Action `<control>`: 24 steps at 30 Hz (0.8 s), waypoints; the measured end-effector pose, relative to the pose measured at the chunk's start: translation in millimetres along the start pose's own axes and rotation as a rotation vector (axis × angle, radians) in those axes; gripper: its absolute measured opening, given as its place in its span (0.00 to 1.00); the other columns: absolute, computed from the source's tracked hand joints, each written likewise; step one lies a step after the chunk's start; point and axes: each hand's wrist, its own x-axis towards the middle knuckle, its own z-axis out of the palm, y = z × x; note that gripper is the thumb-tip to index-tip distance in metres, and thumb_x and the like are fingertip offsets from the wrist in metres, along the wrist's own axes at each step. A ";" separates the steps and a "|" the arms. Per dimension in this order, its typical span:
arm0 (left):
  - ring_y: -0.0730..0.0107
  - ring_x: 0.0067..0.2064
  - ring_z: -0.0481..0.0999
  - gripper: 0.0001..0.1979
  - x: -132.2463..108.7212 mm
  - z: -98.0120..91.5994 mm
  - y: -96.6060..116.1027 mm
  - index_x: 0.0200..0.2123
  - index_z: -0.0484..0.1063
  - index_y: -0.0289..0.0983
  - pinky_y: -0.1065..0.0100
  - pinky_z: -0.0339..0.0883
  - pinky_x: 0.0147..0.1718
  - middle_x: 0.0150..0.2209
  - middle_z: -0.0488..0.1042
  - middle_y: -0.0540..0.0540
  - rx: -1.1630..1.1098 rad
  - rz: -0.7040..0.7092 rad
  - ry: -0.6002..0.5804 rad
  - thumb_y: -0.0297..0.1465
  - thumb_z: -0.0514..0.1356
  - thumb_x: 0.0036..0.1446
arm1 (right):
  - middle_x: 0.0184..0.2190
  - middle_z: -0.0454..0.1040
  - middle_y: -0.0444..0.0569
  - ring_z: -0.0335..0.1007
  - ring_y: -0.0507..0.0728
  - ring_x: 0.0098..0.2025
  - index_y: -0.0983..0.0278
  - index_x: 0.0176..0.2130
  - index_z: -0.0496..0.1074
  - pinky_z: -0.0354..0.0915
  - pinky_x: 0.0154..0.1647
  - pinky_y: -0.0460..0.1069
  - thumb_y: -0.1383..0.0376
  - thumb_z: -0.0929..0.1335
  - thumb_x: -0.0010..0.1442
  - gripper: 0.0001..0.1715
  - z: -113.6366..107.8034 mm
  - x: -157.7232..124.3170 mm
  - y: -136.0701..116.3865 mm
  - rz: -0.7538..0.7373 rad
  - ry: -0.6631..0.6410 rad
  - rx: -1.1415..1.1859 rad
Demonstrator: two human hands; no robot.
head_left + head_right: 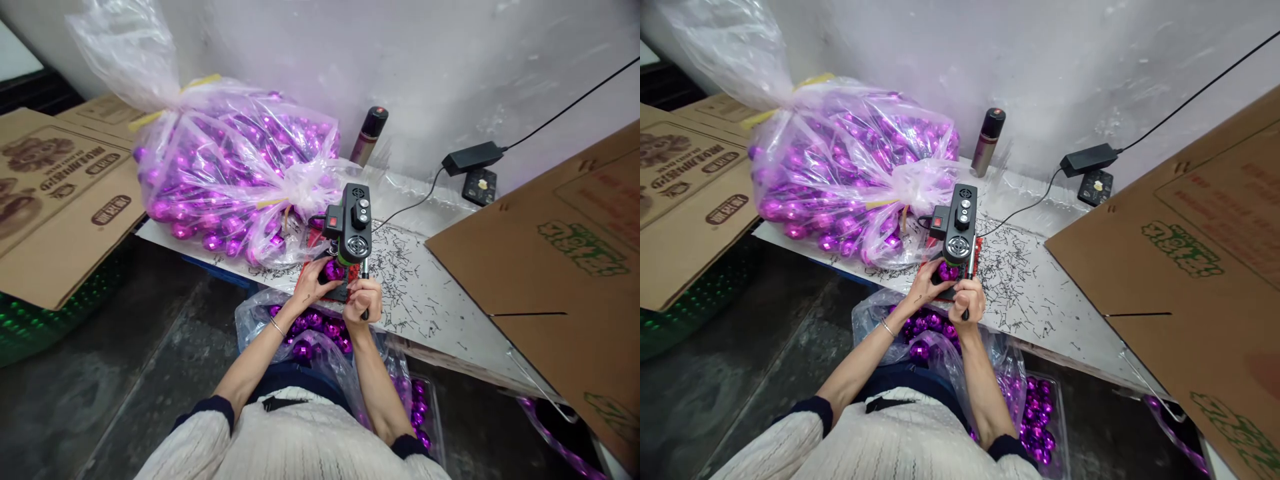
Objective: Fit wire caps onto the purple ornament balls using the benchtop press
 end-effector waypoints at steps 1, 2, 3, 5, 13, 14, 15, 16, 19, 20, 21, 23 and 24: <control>0.49 0.59 0.79 0.33 0.3 0.0 0.0 0.61 0.72 0.37 0.50 0.72 0.60 0.57 0.79 0.35 -0.002 0.001 0.000 0.40 0.74 0.55 | 0.29 0.66 0.43 0.68 0.53 0.29 0.59 0.31 0.63 0.69 0.35 0.53 0.61 0.58 0.74 0.18 0.2 -0.3 0.5 -0.001 0.002 -0.001; 0.49 0.59 0.79 0.33 0.6 -0.1 0.1 0.61 0.72 0.37 0.50 0.72 0.60 0.57 0.79 0.35 -0.005 0.001 0.000 0.40 0.74 0.55 | 0.29 0.66 0.43 0.68 0.53 0.29 0.59 0.31 0.62 0.69 0.35 0.54 0.62 0.58 0.74 0.18 0.3 -0.7 1.0 -0.002 0.004 -0.004; 0.49 0.60 0.79 0.33 0.8 -0.2 0.2 0.61 0.72 0.37 0.50 0.72 0.60 0.57 0.79 0.35 -0.009 0.000 -0.002 0.40 0.74 0.55 | 0.29 0.66 0.43 0.68 0.53 0.29 0.59 0.31 0.63 0.70 0.36 0.54 0.62 0.58 0.74 0.18 0.4 -1.2 1.6 -0.004 0.008 -0.010; 0.49 0.60 0.79 0.33 0.7 -0.4 0.4 0.61 0.72 0.37 0.50 0.72 0.60 0.58 0.79 0.35 -0.017 -0.002 -0.004 0.40 0.74 0.55 | 0.29 0.66 0.42 0.69 0.53 0.29 0.59 0.31 0.63 0.70 0.37 0.54 0.63 0.58 0.74 0.18 0.4 -2.6 3.2 -0.016 0.012 -0.031; 0.50 0.60 0.79 0.32 3.7 0.7 -0.2 0.61 0.71 0.37 0.49 0.71 0.60 0.57 0.79 0.35 -0.036 0.005 -0.001 0.41 0.72 0.57 | 0.26 0.66 0.42 0.67 0.51 0.27 0.60 0.27 0.62 0.64 0.31 0.49 0.66 0.58 0.73 0.20 -1.0 23.1 -13.8 -0.029 0.026 -0.091; 0.50 0.59 0.79 0.32 3.4 0.3 0.9 0.61 0.71 0.36 0.49 0.71 0.60 0.57 0.79 0.35 -0.032 0.018 0.007 0.42 0.72 0.57 | 0.25 0.66 0.42 0.67 0.51 0.27 0.60 0.27 0.62 0.63 0.30 0.49 0.67 0.59 0.73 0.20 -1.8 33.2 -20.7 0.030 0.046 -0.097; 0.50 0.59 0.79 0.33 1.7 -0.6 2.5 0.61 0.71 0.36 0.49 0.71 0.60 0.56 0.79 0.34 -0.023 0.035 0.021 0.44 0.71 0.58 | 0.25 0.66 0.42 0.68 0.51 0.28 0.60 0.26 0.62 0.63 0.30 0.49 0.66 0.60 0.72 0.21 -2.6 43.6 -27.6 0.078 0.047 -0.103; 0.49 0.59 0.79 0.33 -2.1 -2.1 4.7 0.62 0.70 0.36 0.48 0.70 0.60 0.56 0.79 0.34 -0.005 0.055 0.037 0.45 0.71 0.58 | 0.24 0.66 0.42 0.68 0.52 0.29 0.60 0.26 0.63 0.63 0.31 0.50 0.66 0.60 0.73 0.21 -3.5 53.3 -34.1 0.117 0.024 -0.107; 0.48 0.59 0.79 0.38 -31.6 -9.4 12.8 0.64 0.69 0.37 0.46 0.69 0.61 0.57 0.78 0.33 0.088 0.179 0.039 0.50 0.70 0.57 | 0.22 0.65 0.42 0.68 0.52 0.28 0.60 0.25 0.62 0.63 0.32 0.50 0.64 0.61 0.73 0.23 -6.2 69.5 -46.3 0.159 -0.021 -0.103; 0.48 0.58 0.79 0.39 -47.2 -12.1 15.0 0.64 0.69 0.37 0.47 0.70 0.59 0.57 0.78 0.33 0.127 0.236 0.011 0.52 0.69 0.56 | 0.22 0.66 0.42 0.68 0.53 0.29 0.60 0.25 0.63 0.63 0.32 0.51 0.64 0.61 0.73 0.23 -6.9 69.1 -47.3 0.151 -0.022 -0.107; 0.49 0.56 0.80 0.40 -64.5 -14.5 16.6 0.65 0.69 0.37 0.49 0.72 0.56 0.56 0.79 0.32 0.167 0.294 -0.037 0.53 0.69 0.56 | 0.23 0.67 0.43 0.69 0.53 0.29 0.60 0.25 0.63 0.63 0.32 0.51 0.65 0.61 0.72 0.22 -7.5 66.2 -46.8 0.137 -0.018 -0.114; 0.50 0.51 0.82 0.43 -98.0 -17.8 17.1 0.64 0.70 0.36 0.54 0.75 0.48 0.52 0.80 0.32 0.248 0.353 -0.115 0.56 0.69 0.53 | 0.24 0.68 0.43 0.70 0.53 0.30 0.61 0.26 0.65 0.63 0.33 0.51 0.67 0.61 0.72 0.21 -8.4 55.7 -42.9 0.100 -0.019 -0.126; 0.50 0.48 0.82 0.45 -110.3 -19.0 16.0 0.63 0.71 0.35 0.56 0.75 0.44 0.51 0.80 0.32 0.273 0.364 -0.129 0.58 0.69 0.51 | 0.24 0.69 0.43 0.70 0.53 0.30 0.61 0.26 0.66 0.63 0.33 0.51 0.68 0.61 0.71 0.20 -8.8 49.8 -40.1 0.081 -0.023 -0.127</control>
